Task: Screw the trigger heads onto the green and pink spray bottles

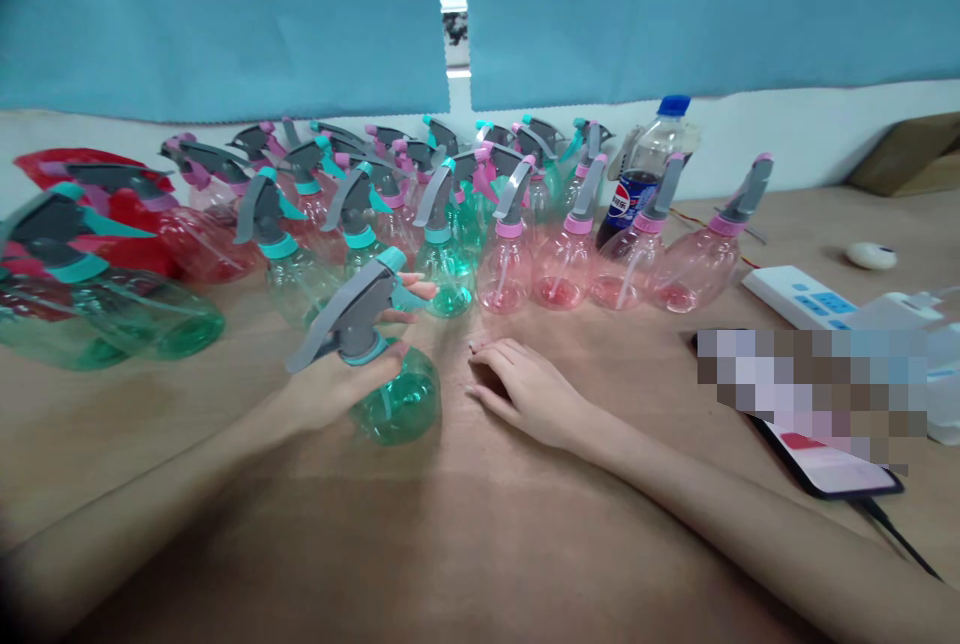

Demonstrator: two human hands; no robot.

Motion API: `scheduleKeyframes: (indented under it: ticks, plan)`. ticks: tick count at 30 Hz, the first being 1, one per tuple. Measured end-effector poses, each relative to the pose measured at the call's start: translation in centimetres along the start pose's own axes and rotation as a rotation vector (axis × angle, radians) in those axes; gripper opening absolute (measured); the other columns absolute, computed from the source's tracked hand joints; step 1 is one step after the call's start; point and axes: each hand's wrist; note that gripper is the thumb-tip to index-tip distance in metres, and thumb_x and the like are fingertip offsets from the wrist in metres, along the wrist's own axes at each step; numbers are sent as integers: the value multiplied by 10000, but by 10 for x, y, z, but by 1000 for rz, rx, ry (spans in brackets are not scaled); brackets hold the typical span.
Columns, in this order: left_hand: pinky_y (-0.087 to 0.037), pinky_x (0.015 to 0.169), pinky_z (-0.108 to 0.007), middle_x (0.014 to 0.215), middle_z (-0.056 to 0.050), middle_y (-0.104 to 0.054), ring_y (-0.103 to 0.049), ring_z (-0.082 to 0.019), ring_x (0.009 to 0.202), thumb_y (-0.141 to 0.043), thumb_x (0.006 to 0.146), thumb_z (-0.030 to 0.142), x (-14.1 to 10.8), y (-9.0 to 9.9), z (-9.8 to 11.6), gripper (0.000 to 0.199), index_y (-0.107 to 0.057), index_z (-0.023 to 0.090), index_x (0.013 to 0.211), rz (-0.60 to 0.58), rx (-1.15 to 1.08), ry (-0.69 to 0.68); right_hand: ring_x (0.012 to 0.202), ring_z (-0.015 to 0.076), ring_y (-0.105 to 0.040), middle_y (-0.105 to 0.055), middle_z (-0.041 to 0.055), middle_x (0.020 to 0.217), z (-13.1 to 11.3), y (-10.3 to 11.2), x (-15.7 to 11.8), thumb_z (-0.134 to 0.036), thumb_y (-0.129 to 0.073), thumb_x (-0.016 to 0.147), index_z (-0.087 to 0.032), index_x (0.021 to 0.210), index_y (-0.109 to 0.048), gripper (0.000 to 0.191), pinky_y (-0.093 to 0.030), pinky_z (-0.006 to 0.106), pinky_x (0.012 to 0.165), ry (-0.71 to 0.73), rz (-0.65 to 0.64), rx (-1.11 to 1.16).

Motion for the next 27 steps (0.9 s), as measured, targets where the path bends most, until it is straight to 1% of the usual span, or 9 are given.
scheduleKeyframes:
  ticks: [3,6,9,12,17,19,22,25,27]
  plan:
    - [-565,847,-373,1169,-73,-670,-663,-177,815,-617,766,192,-1,-2,-3,556,-487,224,1306,-30,39,57,1150,291,-586,-648,140,1205,0,0,0,-370,-517,943,-205,1161,-568,278,-503,507,944,1,5,5]
    - [-572,807,-388,1088,-65,-690,-656,-196,820,-645,767,238,-2,-3,-3,541,-518,231,1293,-38,62,87,1146,292,-590,-652,135,1197,0,0,0,-359,-524,939,-211,1167,-566,275,-509,509,934,6,9,9]
    - [-576,752,-373,988,-66,-700,-651,-201,803,-673,749,255,-2,-5,-3,539,-537,214,1269,-5,66,94,1149,292,-586,-654,137,1189,0,0,0,-357,-523,940,-205,1170,-561,278,-509,503,934,6,8,5]
    - [-574,738,-372,906,-61,-701,-653,-202,778,-687,740,284,-3,-5,-5,481,-573,191,1198,23,72,124,1145,288,-584,-650,137,1191,0,0,0,-359,-522,943,-199,1164,-558,275,-502,496,944,4,3,-2]
    - [-562,822,-414,1055,-93,-705,-667,-206,827,-669,760,292,-3,-7,-8,414,-589,186,1151,7,30,148,1130,279,-590,-650,138,1186,0,0,0,-347,-533,941,-184,1161,-558,275,-503,479,943,-4,0,-2]
    - [-556,851,-430,1070,-99,-705,-670,-204,819,-669,763,297,-3,-7,-8,392,-598,175,1129,0,10,171,1128,283,-593,-655,132,1179,-1,0,0,-353,-534,939,-193,1163,-562,277,-505,490,937,-1,9,5]
    - [-560,849,-430,970,-82,-715,-670,-204,786,-673,766,328,-4,-7,-5,393,-609,168,1119,-14,-7,206,1131,288,-592,-660,129,1172,-1,1,0,-359,-530,939,-204,1172,-562,282,-505,499,930,2,17,9]
    - [-561,824,-426,792,-35,-688,-669,-212,751,-683,767,373,-5,-4,-2,450,-603,180,1165,-49,45,214,1127,281,-592,-660,133,1167,-1,2,0,-345,-522,943,-196,1176,-558,279,-503,485,932,3,7,3]
    - [-557,799,-433,792,-32,-681,-671,-235,769,-702,749,407,-5,-1,-1,502,-589,195,1190,-65,123,209,1125,279,-593,-662,133,1159,-1,1,1,-346,-517,944,-194,1170,-557,276,-503,482,932,9,12,1]
Point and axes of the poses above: each hand's wrist, its own x-axis towards the middle knuckle, its own y-axis out of the back of the hand, z = x × y
